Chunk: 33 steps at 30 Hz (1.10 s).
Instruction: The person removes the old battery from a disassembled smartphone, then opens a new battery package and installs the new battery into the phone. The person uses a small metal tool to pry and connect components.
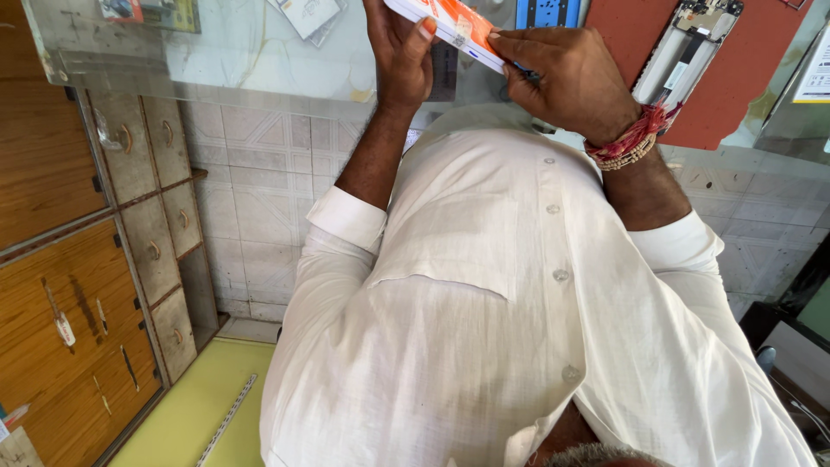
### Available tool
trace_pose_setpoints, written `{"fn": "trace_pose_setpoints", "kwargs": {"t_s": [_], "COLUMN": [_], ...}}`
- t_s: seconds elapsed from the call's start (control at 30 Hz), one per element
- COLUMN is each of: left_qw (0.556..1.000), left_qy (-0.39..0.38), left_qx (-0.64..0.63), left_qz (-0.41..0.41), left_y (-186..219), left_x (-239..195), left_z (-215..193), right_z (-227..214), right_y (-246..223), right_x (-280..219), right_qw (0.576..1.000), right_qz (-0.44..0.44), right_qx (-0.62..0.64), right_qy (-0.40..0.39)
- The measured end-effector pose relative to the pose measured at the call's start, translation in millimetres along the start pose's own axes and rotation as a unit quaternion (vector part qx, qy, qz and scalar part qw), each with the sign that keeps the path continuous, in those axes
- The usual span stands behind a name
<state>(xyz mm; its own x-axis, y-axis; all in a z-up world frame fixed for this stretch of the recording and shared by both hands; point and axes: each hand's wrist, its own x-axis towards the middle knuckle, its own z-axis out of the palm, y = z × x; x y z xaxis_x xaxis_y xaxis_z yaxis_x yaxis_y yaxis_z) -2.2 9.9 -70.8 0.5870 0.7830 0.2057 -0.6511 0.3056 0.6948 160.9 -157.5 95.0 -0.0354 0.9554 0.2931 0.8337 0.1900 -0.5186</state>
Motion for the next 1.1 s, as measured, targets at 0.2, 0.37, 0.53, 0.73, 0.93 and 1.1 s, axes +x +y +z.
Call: {"fn": "trace_pose_setpoints", "kwargs": {"t_s": [0.2,0.37,0.53,0.73,0.93,1.1], "left_qw": [1.000,0.999,0.995,0.996,0.996,0.990], "left_qy": [-0.007,-0.031,-0.038,-0.038,-0.050,-0.106], "left_qx": [0.022,0.028,0.076,0.045,0.060,0.071], "left_qz": [0.018,0.028,0.047,0.065,0.046,0.057], "left_y": [-4.2,0.4,-0.3,2.8,16.2,28.8], "left_x": [-1.8,-1.2,-3.3,1.0,5.2,4.6], "left_z": [-2.9,-2.1,3.9,13.8,26.7,35.7], "right_z": [4.2,8.8,13.0,21.3,27.8,18.8], "right_y": [-5.2,-9.4,-12.4,-19.1,-19.0,-11.8], "right_x": [3.8,9.4,15.3,19.7,17.8,20.0], "right_qw": [0.998,0.994,0.991,0.975,0.974,0.983], "right_qz": [-0.005,-0.020,-0.023,-0.043,-0.040,0.011], "right_qx": [-0.053,-0.100,-0.118,-0.206,-0.206,-0.138], "right_qy": [0.023,0.044,0.059,0.071,0.088,0.118]}}
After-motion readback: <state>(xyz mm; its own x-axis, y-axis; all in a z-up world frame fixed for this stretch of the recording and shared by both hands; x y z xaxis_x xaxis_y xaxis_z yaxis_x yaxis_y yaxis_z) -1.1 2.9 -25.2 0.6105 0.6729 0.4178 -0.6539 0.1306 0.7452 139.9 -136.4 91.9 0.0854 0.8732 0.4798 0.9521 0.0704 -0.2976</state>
